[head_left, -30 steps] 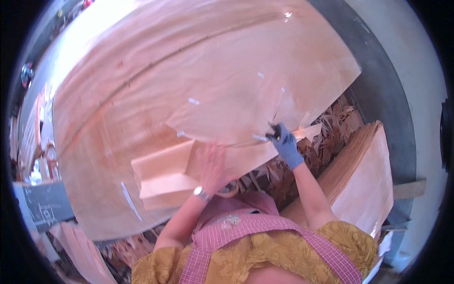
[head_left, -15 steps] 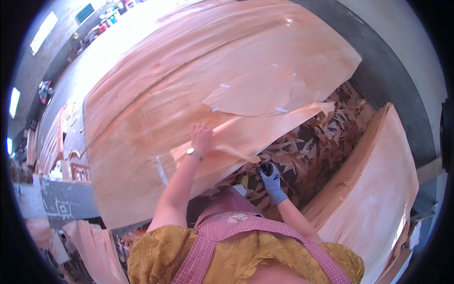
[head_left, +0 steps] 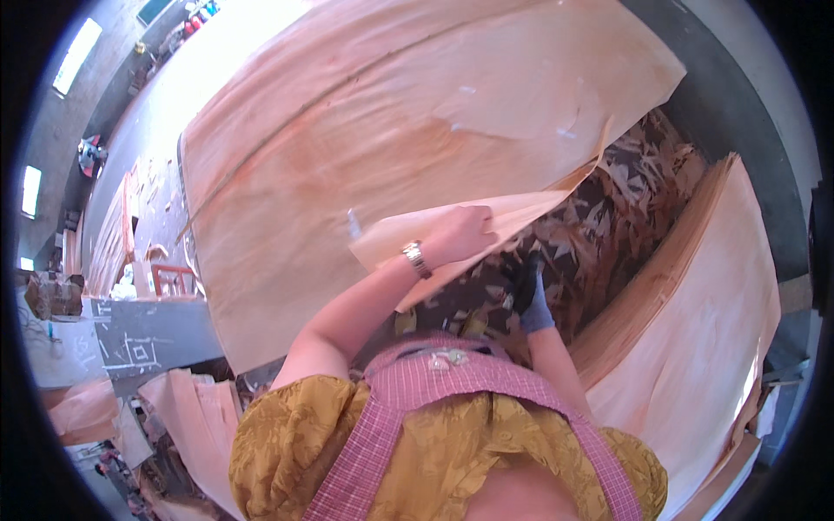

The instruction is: The person aligns a sheet of wood veneer on a table, measures a section using a rod, and uses a blade to cut a specific shape from the material.

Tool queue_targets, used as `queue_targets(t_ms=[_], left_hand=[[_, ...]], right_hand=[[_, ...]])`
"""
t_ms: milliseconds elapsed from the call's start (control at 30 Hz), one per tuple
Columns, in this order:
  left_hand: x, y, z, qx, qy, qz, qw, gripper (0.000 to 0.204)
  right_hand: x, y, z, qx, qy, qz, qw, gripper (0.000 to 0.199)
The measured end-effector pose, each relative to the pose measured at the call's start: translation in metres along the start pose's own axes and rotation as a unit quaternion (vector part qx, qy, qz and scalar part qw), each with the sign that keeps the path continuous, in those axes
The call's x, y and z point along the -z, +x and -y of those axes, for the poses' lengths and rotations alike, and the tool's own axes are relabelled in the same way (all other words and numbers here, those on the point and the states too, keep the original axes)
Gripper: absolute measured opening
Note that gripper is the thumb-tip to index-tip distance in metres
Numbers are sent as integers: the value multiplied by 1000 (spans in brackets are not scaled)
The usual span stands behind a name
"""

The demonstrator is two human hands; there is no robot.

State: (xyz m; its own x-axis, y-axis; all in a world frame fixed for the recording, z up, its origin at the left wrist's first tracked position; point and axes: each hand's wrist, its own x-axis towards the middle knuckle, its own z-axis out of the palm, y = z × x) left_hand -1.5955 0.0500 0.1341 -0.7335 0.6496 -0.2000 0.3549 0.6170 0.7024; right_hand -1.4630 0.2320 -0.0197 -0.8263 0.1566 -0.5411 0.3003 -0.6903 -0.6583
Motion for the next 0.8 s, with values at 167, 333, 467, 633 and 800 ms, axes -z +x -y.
queue_targets(t_ms=[167,333,467,633,800], left_hand=[[-78,-45,62,45,-237,49,969,44],[-56,-116,128,103,-223,-63,967,48],[-24,-201,232,165,50,-207,963,67],[-36,-359,350,549,202,-301,753,91],[-71,-473,379,657,-163,-533,508,78]], right_hand=[[-24,-8,-54,4,49,19,999,58],[11,-22,-78,69,8,-119,990,52],[77,-42,-61,47,-57,-228,971,55],[167,-29,-9,42,-317,-361,876,43],[112,17,21,106,-793,-343,493,52]])
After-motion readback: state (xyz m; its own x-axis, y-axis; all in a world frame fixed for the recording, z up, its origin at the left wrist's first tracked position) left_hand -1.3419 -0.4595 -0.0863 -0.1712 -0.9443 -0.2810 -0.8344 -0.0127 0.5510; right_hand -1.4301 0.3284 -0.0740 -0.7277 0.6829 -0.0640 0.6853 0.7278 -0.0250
